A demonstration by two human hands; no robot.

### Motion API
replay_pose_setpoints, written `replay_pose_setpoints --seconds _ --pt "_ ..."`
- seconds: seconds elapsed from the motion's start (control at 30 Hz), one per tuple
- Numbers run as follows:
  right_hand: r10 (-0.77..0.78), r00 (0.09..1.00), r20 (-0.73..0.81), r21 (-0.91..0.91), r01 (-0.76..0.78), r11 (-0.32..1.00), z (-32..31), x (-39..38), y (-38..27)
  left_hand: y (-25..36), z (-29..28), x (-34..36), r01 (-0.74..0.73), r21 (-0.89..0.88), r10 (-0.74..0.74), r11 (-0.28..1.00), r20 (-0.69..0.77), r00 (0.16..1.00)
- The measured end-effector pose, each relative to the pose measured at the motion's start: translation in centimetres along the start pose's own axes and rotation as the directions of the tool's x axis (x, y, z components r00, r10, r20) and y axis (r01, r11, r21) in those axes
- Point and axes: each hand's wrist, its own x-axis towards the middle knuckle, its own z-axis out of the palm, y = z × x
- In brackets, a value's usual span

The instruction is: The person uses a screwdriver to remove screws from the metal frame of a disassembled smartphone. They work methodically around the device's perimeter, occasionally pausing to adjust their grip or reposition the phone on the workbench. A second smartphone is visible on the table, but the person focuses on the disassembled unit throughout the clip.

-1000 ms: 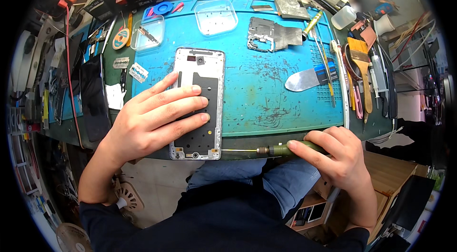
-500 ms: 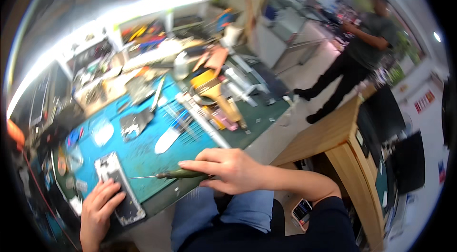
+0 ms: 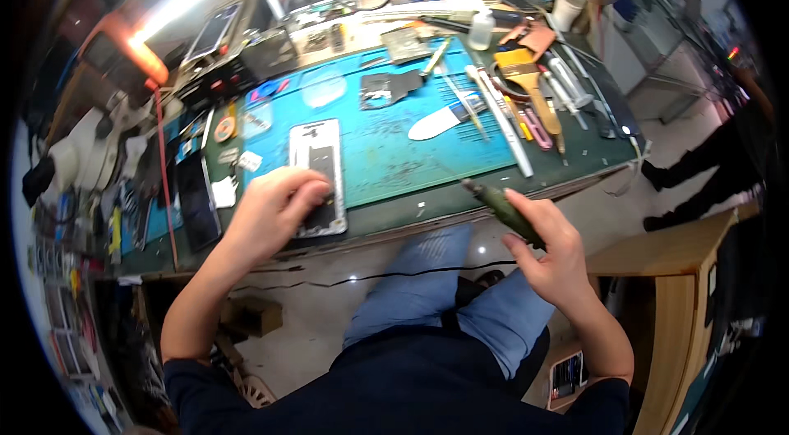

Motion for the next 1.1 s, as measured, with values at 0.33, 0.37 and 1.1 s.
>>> replay_pose_setpoints --seconds 0.33,0.37,1.1 --pt "-0.106 0.993 0.046 0.102 0.101 0.99 4.8 7.7 -3.2 1.4 1.6 0.6 0.014 0.327 -0.016 0.945 0.003 1.0" --pt "-0.122 0.991 0.05 0.078 0.118 0.99 6.4 9.2 -3.4 0.7 2.2 0.8 0.02 0.348 -0.001 0.937 -0.057 0.998" --pt "-0.44 0.506 -0.742 -0.081 0.584 0.808 -3.1 7.9 0.1 17.3 13.4 5.7 0.243 -0.967 -0.405 0.075 0.193 0.894"
